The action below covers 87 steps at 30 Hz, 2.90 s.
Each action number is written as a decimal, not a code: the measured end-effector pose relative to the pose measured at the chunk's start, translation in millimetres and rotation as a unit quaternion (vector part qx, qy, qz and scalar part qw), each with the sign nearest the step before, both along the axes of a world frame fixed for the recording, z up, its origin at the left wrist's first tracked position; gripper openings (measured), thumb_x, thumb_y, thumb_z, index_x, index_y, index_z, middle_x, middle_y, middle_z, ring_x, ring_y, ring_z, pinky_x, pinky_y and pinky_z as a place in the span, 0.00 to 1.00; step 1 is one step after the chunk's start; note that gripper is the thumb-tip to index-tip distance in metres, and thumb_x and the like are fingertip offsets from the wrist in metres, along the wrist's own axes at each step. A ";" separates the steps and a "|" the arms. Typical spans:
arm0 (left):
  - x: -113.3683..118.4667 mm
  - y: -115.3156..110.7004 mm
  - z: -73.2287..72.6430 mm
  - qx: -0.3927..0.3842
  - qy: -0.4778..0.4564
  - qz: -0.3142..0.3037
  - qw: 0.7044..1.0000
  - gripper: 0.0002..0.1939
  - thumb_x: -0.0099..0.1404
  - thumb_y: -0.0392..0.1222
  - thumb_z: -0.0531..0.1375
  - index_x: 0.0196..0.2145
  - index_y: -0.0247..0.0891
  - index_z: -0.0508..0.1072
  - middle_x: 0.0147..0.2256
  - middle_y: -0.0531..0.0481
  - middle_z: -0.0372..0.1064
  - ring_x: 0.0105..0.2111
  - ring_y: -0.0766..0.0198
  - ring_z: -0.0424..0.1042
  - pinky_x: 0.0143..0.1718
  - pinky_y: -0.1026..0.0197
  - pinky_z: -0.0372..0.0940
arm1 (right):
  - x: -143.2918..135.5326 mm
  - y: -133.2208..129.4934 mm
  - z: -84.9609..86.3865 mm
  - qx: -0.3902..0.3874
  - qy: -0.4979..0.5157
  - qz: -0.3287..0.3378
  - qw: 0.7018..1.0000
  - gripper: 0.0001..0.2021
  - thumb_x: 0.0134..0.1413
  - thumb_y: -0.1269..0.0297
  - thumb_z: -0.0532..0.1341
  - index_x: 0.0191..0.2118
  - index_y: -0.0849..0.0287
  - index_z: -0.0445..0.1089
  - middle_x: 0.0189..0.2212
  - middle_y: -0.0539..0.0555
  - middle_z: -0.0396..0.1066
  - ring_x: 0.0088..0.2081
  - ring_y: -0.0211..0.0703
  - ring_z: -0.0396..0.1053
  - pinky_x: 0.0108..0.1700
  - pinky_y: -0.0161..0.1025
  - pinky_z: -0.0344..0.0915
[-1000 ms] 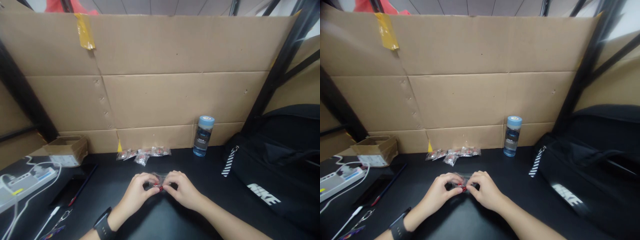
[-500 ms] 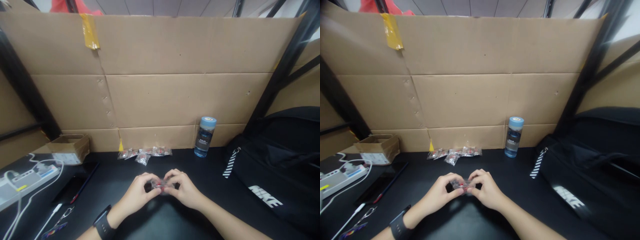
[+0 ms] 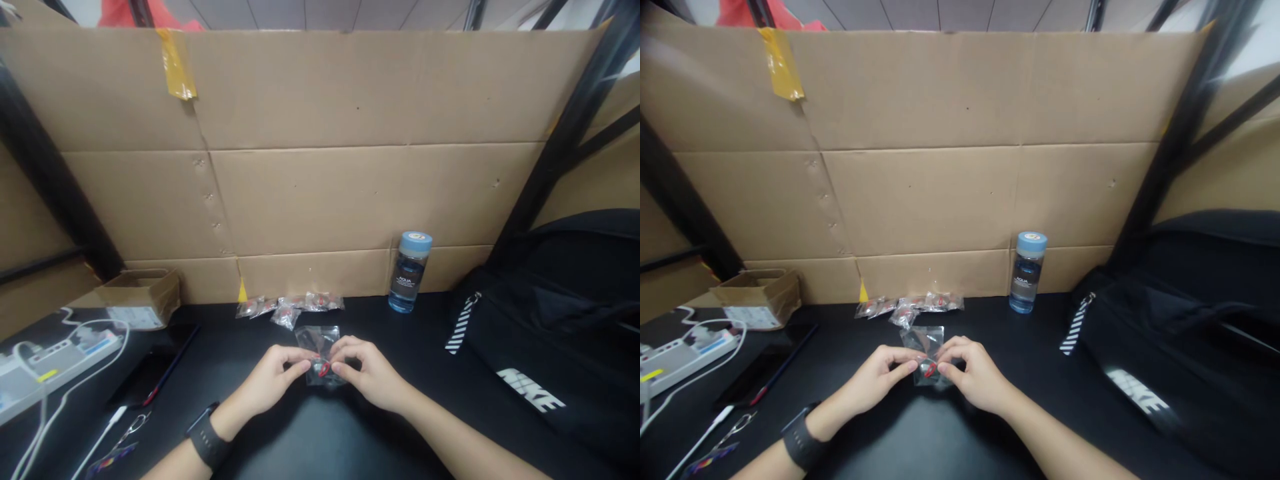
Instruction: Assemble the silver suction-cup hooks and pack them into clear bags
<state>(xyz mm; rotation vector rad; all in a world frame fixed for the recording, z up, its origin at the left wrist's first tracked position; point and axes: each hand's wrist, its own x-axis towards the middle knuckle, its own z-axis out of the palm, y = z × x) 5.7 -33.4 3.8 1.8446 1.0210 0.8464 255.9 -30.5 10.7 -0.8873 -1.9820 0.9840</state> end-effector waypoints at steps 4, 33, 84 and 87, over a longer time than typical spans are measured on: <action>0.0 4.0 -5.4 -0.027 -0.014 0.011 0.999 0.15 0.67 0.51 0.66 0.44 0.38 0.85 0.43 0.45 0.83 0.44 0.51 0.81 0.50 0.56 0.72 | 0.5 -1.3 1.5 0.005 -0.006 -0.002 1.000 0.05 0.62 0.66 0.67 0.35 0.55 0.82 0.41 0.54 0.78 0.46 0.48 0.74 0.52 0.44 0.66; -5.6 1.8 1.7 0.120 0.208 0.069 0.968 0.06 0.67 0.50 0.67 0.38 0.51 0.85 0.42 0.52 0.83 0.46 0.54 0.77 0.52 0.52 0.53 | -1.5 0.9 -3.8 0.034 -0.149 -0.027 0.988 0.04 0.60 0.66 0.70 0.33 0.53 0.81 0.40 0.49 0.80 0.46 0.47 0.73 0.55 0.48 0.55; 5.1 -1.6 -4.3 0.052 0.076 0.082 0.992 0.12 0.70 0.49 0.62 0.38 0.41 0.83 0.36 0.50 0.83 0.37 0.56 0.79 0.49 0.57 0.65 | -3.3 0.1 -2.9 0.020 -0.041 -0.096 0.994 0.04 0.60 0.64 0.66 0.38 0.56 0.78 0.34 0.51 0.80 0.37 0.45 0.75 0.46 0.42 0.67; 3.2 3.0 -7.8 0.023 0.028 0.078 0.996 0.12 0.69 0.47 0.62 0.38 0.38 0.82 0.36 0.48 0.82 0.37 0.56 0.80 0.42 0.60 0.68 | -1.2 4.4 -8.7 -0.018 -0.040 -0.064 0.997 0.09 0.55 0.64 0.70 0.42 0.56 0.77 0.33 0.50 0.81 0.37 0.46 0.77 0.47 0.42 0.68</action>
